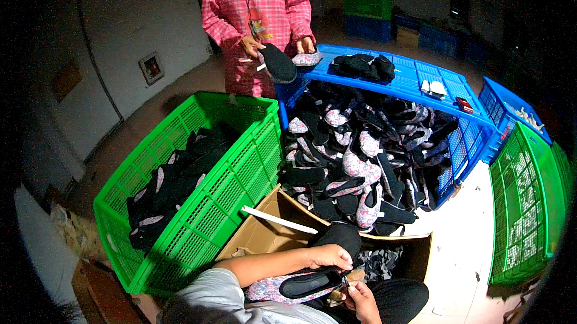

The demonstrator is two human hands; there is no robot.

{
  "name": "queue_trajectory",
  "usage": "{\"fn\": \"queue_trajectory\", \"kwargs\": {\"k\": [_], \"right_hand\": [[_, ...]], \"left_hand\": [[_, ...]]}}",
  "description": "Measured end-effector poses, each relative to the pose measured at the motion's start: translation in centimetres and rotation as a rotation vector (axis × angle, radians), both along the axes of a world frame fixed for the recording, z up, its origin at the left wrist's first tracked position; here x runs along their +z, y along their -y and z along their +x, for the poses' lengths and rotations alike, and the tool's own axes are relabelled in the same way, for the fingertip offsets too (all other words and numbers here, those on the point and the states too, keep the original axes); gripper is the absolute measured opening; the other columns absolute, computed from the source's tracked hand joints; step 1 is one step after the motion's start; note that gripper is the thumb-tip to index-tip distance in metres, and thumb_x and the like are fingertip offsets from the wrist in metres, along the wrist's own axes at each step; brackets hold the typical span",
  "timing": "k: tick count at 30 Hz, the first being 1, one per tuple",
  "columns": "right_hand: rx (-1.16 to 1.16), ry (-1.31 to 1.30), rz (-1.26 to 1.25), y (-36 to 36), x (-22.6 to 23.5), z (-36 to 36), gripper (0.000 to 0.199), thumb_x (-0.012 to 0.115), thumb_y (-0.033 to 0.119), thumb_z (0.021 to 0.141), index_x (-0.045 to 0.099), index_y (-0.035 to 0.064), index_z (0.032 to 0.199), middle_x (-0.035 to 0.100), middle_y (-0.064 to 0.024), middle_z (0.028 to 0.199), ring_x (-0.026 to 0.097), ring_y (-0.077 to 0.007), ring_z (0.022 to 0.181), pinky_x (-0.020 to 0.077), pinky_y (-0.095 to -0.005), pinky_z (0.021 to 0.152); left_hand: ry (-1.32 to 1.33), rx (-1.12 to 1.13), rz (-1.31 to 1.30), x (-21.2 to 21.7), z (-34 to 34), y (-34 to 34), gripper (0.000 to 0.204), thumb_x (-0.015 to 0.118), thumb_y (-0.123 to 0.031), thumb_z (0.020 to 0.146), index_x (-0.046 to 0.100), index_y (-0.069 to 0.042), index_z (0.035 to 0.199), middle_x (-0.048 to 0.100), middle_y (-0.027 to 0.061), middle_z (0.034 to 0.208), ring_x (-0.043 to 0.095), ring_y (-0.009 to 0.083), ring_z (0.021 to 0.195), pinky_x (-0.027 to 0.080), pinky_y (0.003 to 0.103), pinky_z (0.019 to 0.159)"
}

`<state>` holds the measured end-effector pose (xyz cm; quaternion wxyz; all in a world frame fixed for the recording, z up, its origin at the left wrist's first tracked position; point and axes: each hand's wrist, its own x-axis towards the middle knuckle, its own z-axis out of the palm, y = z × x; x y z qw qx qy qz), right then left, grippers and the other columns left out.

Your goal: The person sits on the floor and sews a floral-patterned slipper using a needle and thread. They pull the thread through the fabric, adjust the slipper's shape, and continue stitching the sole to the upper part.

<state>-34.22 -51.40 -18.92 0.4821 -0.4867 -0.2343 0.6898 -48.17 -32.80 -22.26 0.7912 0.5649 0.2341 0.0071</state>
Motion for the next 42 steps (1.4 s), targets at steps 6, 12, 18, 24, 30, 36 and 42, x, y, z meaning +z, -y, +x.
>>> {"fn": "queue_trajectory", "kwargs": {"k": [6, 12, 18, 24, 30, 36, 42], "right_hand": [[0.020, 0.174, 0.130, 0.3, 0.2, 0.0, 0.018, 0.059, 0.015, 0.093, 0.056, 0.0056, 0.107, 0.059, -0.0072, 0.083, 0.045, -0.0122, 0.061, 0.0348, -0.0242, 0.053], [0.153, 0.547, 0.323, 0.4, 0.9, 0.3, 0.024, 0.056, -0.001, 0.087, 0.059, 0.0018, 0.111, 0.058, -0.0142, 0.101, 0.059, -0.0304, 0.091, 0.0499, -0.0378, 0.076], [0.113, 0.287, 0.227, 0.5, 1.3, 0.3, 0.019, 0.054, 0.004, 0.091, 0.059, 0.0033, 0.108, 0.058, -0.0120, 0.099, 0.058, -0.0256, 0.084, 0.0483, -0.0338, 0.071], [0.054, 0.105, 0.111, 0.9, 2.5, -0.6, 0.010, 0.053, 0.019, 0.097, 0.058, 0.0113, 0.101, 0.054, 0.0033, 0.078, 0.045, -0.0044, 0.059, 0.0326, -0.0191, 0.050], [-0.015, 0.108, 0.080, 0.2, 1.8, -2.0, 0.014, 0.054, 0.008, 0.093, 0.058, 0.0099, 0.107, 0.046, 0.0062, 0.069, 0.040, -0.0028, 0.052, 0.0304, -0.0174, 0.045], [0.159, 0.189, 0.247, -2.2, -1.9, -3.0, 0.040, 0.060, 0.007, 0.092, 0.054, 0.0074, 0.131, 0.050, 0.0036, 0.076, 0.042, -0.0048, 0.059, 0.0354, -0.0198, 0.051], [0.151, 0.139, 0.170, -2.7, -4.7, -2.8, 0.033, 0.064, 0.012, 0.093, 0.057, 0.0083, 0.125, 0.062, -0.0011, 0.088, 0.052, -0.0086, 0.066, 0.0450, -0.0223, 0.056]], "left_hand": [[-0.008, -0.004, -0.018, 0.0, 0.2, 0.0, 0.014, 0.070, -0.015, 0.087, 0.069, -0.001, 0.088, 0.064, 0.0006, 0.076, 0.057, 0.0098, 0.070, 0.046, 0.024, 0.067], [-0.013, -0.004, 0.016, -0.1, 0.2, 0.0, 0.014, 0.071, -0.016, 0.087, 0.069, -0.002, 0.087, 0.063, -0.0003, 0.076, 0.056, 0.0094, 0.069, 0.046, 0.024, 0.067], [-0.031, -0.040, 0.080, 0.6, 0.4, 0.0, 0.017, 0.071, -0.018, 0.087, 0.070, -0.002, 0.089, 0.064, -0.0004, 0.076, 0.055, 0.0079, 0.069, 0.045, 0.024, 0.068], [-0.031, -0.082, 0.259, 0.9, 0.5, -0.1, 0.017, 0.069, -0.015, 0.087, 0.071, -0.001, 0.097, 0.068, 0.0013, 0.084, 0.059, 0.0083, 0.075, 0.048, 0.024, 0.072], [0.093, -0.021, 0.220, 0.9, 0.6, -1.7, 0.027, 0.062, -0.011, 0.092, 0.064, 0.002, 0.115, 0.068, 0.0043, 0.091, 0.062, 0.0103, 0.082, 0.051, 0.025, 0.077], [-0.061, 0.013, 0.781, 3.6, -2.5, -11.2, 0.033, 0.069, -0.019, 0.081, 0.068, -0.006, 0.111, 0.070, 0.0069, 0.081, 0.065, 0.0132, 0.072, 0.053, 0.030, 0.068], [-0.549, 0.703, 1.513, 16.0, -11.9, -33.0, 0.034, 0.059, -0.013, 0.076, 0.062, -0.010, 0.109, 0.066, 0.0223, 0.103, 0.064, 0.0402, 0.098, 0.051, 0.050, 0.083]]}}
